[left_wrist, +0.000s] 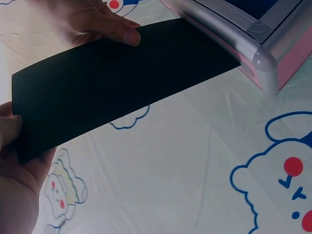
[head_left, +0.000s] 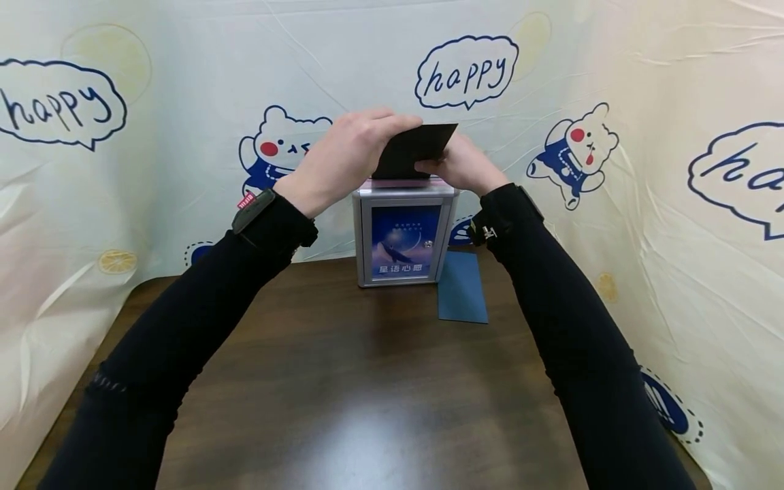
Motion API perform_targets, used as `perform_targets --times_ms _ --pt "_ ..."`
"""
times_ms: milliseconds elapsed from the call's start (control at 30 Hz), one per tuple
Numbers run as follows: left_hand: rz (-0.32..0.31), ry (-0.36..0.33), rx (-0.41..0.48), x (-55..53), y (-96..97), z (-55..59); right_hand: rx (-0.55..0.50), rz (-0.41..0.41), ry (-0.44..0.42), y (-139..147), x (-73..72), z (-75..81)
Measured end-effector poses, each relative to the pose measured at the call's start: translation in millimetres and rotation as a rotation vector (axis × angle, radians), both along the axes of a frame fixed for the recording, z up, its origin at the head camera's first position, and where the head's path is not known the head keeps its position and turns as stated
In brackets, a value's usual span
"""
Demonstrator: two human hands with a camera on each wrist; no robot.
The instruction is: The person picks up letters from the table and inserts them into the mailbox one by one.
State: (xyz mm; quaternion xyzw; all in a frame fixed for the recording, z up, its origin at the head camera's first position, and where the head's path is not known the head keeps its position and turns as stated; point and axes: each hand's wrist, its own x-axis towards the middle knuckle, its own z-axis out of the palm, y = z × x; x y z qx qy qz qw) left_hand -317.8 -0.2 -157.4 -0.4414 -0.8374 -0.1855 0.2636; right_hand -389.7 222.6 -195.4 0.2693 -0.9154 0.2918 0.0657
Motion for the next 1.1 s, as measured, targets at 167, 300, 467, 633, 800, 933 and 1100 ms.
perform_targets --times_ms 167,300,467,633,800,933,1100 --pt "0.035 -0.006 0.032 -16.0 4.8 -3.4 -0.033 0.01 -0.062 3 -10.5 -4.7" --pt "0.077 -0.013 0.065 -31.4 9.3 -9.7 -0.017 -0.068 -0.082 6 -11.6 -10.2" --pt "0.107 -0.078 0.066 -53.3 11.2 -27.4 -0.006 -0.126 -0.062 8 -9.9 -14.7" --pt "0.12 -0.13 0.072 -72.6 8.8 -51.7 -0.035 -0.146 -0.039 7 -8.6 -16.0" --pt "0.139 -0.137 0.049 -86.4 9.3 -68.8 -0.061 -0.182 0.005 6 -5.3 -18.7" --pt "0.184 -0.197 0.017 -92.1 9.1 -80.1 -0.037 -0.188 0.05 4 -2.7 -21.9" --pt "0.208 -0.245 0.009 -91.1 4.0 -92.6 -0.016 -0.203 0.074 5 -1.0 -27.5"
